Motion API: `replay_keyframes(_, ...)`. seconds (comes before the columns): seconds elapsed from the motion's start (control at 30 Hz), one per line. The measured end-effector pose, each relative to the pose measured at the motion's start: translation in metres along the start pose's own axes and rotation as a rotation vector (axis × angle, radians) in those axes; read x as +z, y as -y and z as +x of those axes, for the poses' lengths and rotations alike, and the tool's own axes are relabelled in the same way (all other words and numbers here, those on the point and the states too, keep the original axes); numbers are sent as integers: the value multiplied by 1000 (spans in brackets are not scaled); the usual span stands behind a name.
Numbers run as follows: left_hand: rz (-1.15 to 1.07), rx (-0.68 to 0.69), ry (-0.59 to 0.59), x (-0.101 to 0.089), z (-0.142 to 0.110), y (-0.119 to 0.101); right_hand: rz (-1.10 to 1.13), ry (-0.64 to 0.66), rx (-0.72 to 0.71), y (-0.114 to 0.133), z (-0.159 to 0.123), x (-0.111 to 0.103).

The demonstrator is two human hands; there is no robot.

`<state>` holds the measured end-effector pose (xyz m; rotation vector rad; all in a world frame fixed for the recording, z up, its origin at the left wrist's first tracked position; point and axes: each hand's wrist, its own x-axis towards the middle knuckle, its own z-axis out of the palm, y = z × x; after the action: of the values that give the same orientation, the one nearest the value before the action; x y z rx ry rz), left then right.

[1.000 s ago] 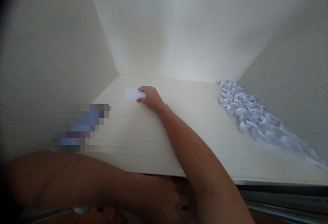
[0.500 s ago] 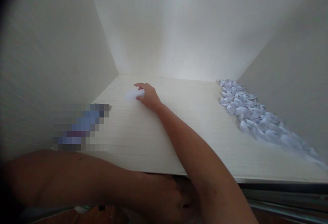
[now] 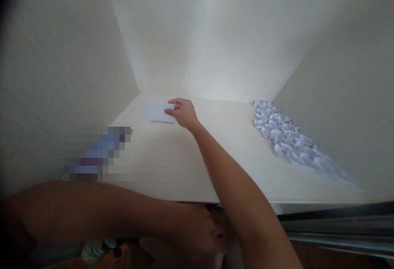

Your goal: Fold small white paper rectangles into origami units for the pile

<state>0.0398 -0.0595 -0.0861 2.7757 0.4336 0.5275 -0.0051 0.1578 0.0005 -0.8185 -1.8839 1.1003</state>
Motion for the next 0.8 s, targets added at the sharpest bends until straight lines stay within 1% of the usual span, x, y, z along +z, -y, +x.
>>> replay_keyframes(0.03, -25, 109, 19, -2, 0, 0, 13, -7, 2, 7, -9, -9)
replay_keyframes(0.07, -52, 214, 9, -5, 1, -1, 21, -20, 3, 14, -19, -20)
replay_keyframes(0.1, -78, 272, -49, -9, 1, -4, 26, -39, 0, 21, -30, -32)
replay_keyframes(0.13, -121, 289, -153, -14, 2, -7, 29, -64, -4, 28, -43, -46)
replay_keyframes(0.17, -181, 251, -282, -20, 4, -11, 43, -98, -8, 36, -57, -61)
replay_keyframes(0.23, -346, 65, -572, -33, 7, -17, 148, -191, -4, 51, -89, -92)
replay_keyframes(0.27, -461, -79, -713, -40, 9, -19, 173, -242, -1, 59, -106, -106)
replay_keyframes(0.3, -572, -256, -848, -47, 12, -18, 182, -296, 6, 65, -124, -118)
replay_keyframes(0.33, -683, -454, -935, -52, 15, -15, 193, -364, 15, 69, -141, -127)
replay_keyframes(0.37, -771, -587, -1040, -57, 18, -10, 207, -434, 27, 72, -158, -134)
replay_keyframes(0.4, -836, -664, -1117, -61, 21, -4, 227, -496, 44, 73, -173, -138)
replay_keyframes(0.47, -925, -730, -1129, -66, 25, 9, 280, -581, 98, 69, -198, -138)
replay_keyframes(0.53, -950, -707, -1094, -68, 27, 20, 347, -609, 175, 60, -215, -131)
replay_keyframes(0.57, -947, -695, -1079, -68, 26, 23, 376, -598, 213, 55, -221, -127)
replay_keyframes(0.6, -940, -691, -1076, -68, 25, 26, 392, -561, 250, 51, -225, -122)
replay_keyframes(0.67, -929, -712, -1109, -67, 23, 29, 380, -421, 312, 43, -231, -118)
replay_keyframes(0.77, -921, -776, -1169, -65, 20, 35, 311, -166, 344, 36, -238, -121)
replay_keyframes(0.8, -920, -802, -1173, -65, 19, 37, 290, -107, 338, 34, -240, -125)
